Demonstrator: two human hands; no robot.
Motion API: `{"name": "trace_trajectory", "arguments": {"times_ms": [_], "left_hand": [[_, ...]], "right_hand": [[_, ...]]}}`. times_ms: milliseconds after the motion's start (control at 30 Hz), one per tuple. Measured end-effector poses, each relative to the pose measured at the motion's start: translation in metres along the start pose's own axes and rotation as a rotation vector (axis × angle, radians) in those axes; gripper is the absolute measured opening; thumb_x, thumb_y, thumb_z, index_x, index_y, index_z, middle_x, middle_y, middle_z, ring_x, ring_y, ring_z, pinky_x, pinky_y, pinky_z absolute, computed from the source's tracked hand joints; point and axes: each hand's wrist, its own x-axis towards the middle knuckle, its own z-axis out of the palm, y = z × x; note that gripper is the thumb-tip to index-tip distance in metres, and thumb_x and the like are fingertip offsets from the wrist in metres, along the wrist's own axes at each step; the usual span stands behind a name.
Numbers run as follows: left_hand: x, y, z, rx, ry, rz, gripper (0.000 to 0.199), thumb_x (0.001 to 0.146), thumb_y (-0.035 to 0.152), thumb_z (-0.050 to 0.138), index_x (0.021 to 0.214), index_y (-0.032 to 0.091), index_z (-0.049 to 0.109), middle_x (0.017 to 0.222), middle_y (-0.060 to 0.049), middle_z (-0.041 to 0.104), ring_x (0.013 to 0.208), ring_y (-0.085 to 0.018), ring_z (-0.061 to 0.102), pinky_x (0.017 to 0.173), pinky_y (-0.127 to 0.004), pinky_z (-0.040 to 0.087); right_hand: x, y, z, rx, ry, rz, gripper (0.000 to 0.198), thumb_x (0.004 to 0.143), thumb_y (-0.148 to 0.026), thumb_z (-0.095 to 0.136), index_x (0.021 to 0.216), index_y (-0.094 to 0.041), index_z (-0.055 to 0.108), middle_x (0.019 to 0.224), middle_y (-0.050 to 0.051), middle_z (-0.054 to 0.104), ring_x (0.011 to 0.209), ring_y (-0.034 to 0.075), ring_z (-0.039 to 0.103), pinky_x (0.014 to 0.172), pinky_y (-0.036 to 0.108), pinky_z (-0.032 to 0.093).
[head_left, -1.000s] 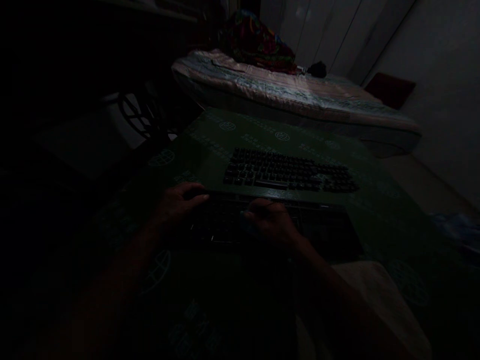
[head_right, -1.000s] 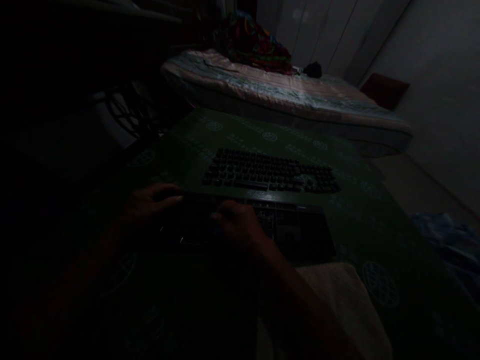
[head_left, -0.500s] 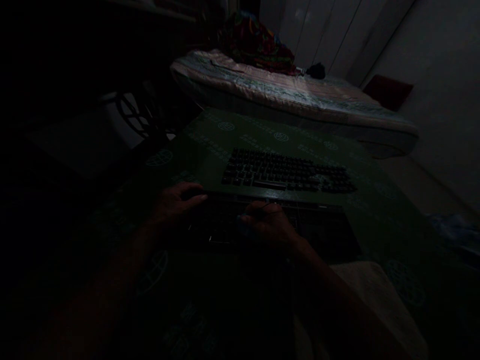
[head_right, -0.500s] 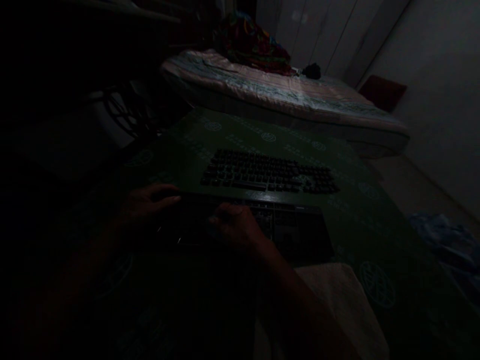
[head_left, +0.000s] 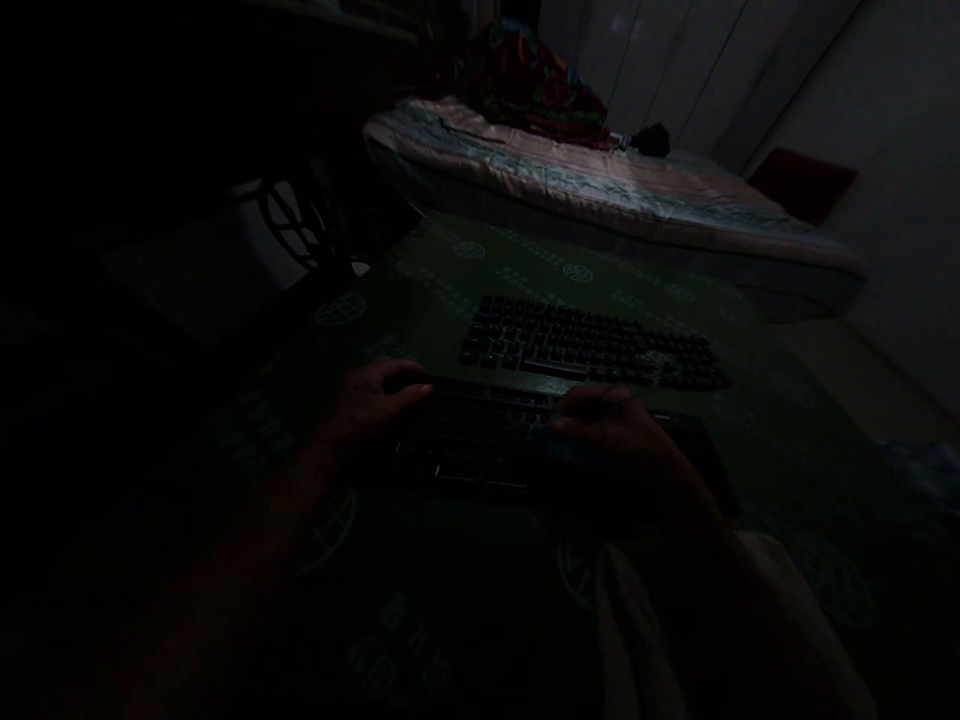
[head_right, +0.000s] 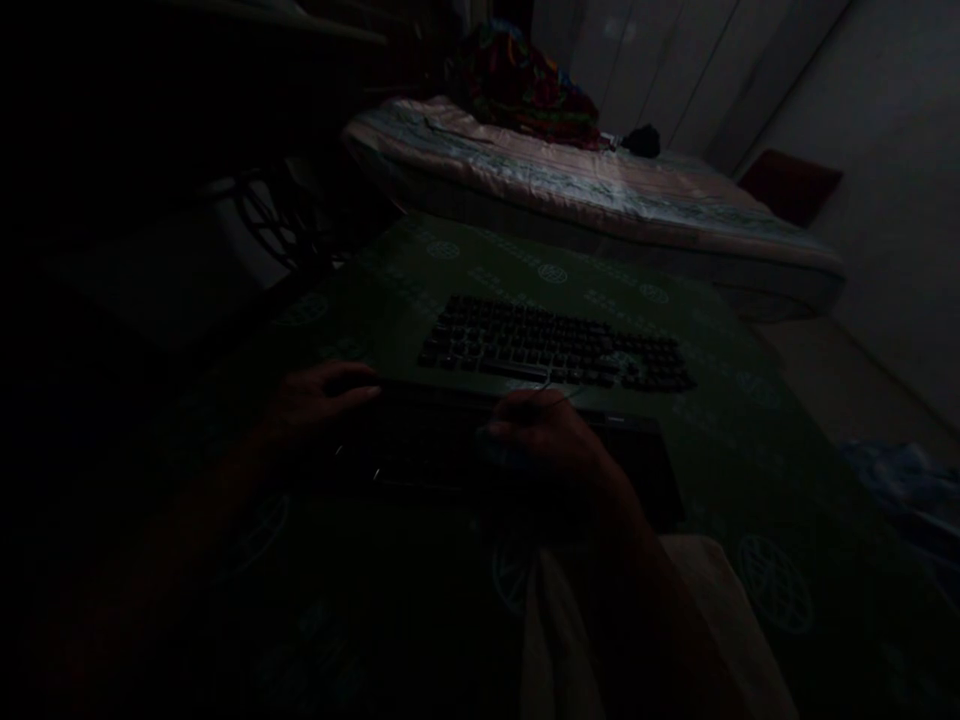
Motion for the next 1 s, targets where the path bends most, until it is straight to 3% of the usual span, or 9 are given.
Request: {"name": "trace_trajectory", "arguments": {"times_ms": [133, 267, 467, 633, 833, 1000], "left_hand": [[0.001, 0.000, 0.000, 0.007, -0.008, 0.004, 0.048, 0.062, 0.058, 0.060, 0.092, 0.022, 0.067, 0.103, -0.004, 0.068, 0.100, -0.026, 0.060, 0.089, -0.035, 0.048], [0.000, -0.001, 0.000, 0.006, -0.002, 0.013, 0.044, 0.064, 0.055, 0.060, 0.092, 0.022, 0.068, 0.104, -0.004, 0.068, 0.098, -0.025, 0.061, 0.089, -0.034, 0.047], [-0.002, -0.001, 0.001, 0.016, -0.006, -0.003, 0.045, 0.064, 0.056, 0.060, 0.094, 0.022, 0.067, 0.107, -0.004, 0.067, 0.100, -0.026, 0.060, 0.091, -0.037, 0.047], [-0.001, 0.000, 0.000, 0.000, -0.006, -0.003, 0.044, 0.065, 0.054, 0.061, 0.094, 0.020, 0.066, 0.107, -0.005, 0.066, 0.100, -0.025, 0.060, 0.092, -0.038, 0.045], [-0.001, -0.002, 0.001, 0.004, -0.002, 0.007, 0.039, 0.067, 0.048, 0.061, 0.094, 0.021, 0.066, 0.107, -0.004, 0.067, 0.099, -0.025, 0.060, 0.091, -0.037, 0.046], [0.000, -0.003, 0.001, 0.011, -0.007, 0.028, 0.038, 0.068, 0.048, 0.060, 0.094, 0.022, 0.066, 0.105, -0.003, 0.067, 0.099, -0.024, 0.060, 0.090, -0.035, 0.046]], "right_hand": [[0.001, 0.007, 0.010, -0.082, -0.120, -0.020, 0.008, 0.067, -0.022, 0.068, 0.070, -0.015, 0.065, 0.066, -0.001, 0.058, 0.061, 0.011, 0.051, 0.057, 0.023, 0.040], [-0.002, 0.010, 0.000, -0.136, -0.210, 0.028, 0.008, 0.067, -0.022, 0.068, 0.072, -0.015, 0.066, 0.066, -0.001, 0.060, 0.061, 0.011, 0.052, 0.057, 0.023, 0.041], [-0.005, 0.004, -0.006, -0.095, -0.199, 0.049, 0.013, 0.067, -0.025, 0.070, 0.071, -0.013, 0.066, 0.064, -0.001, 0.059, 0.058, 0.010, 0.050, 0.053, 0.021, 0.040], [-0.003, 0.008, 0.003, -0.101, -0.318, 0.068, 0.011, 0.069, -0.024, 0.069, 0.075, -0.014, 0.067, 0.068, -0.001, 0.062, 0.061, 0.010, 0.053, 0.057, 0.021, 0.041], [-0.009, 0.014, -0.019, -0.120, -0.237, 0.135, 0.012, 0.063, -0.021, 0.071, 0.073, -0.015, 0.068, 0.068, -0.001, 0.063, 0.061, 0.011, 0.054, 0.059, 0.023, 0.042], [-0.007, 0.005, -0.011, -0.073, -0.236, 0.103, 0.012, 0.064, -0.023, 0.071, 0.070, -0.014, 0.067, 0.063, -0.002, 0.060, 0.057, 0.010, 0.052, 0.056, 0.022, 0.040]]}}
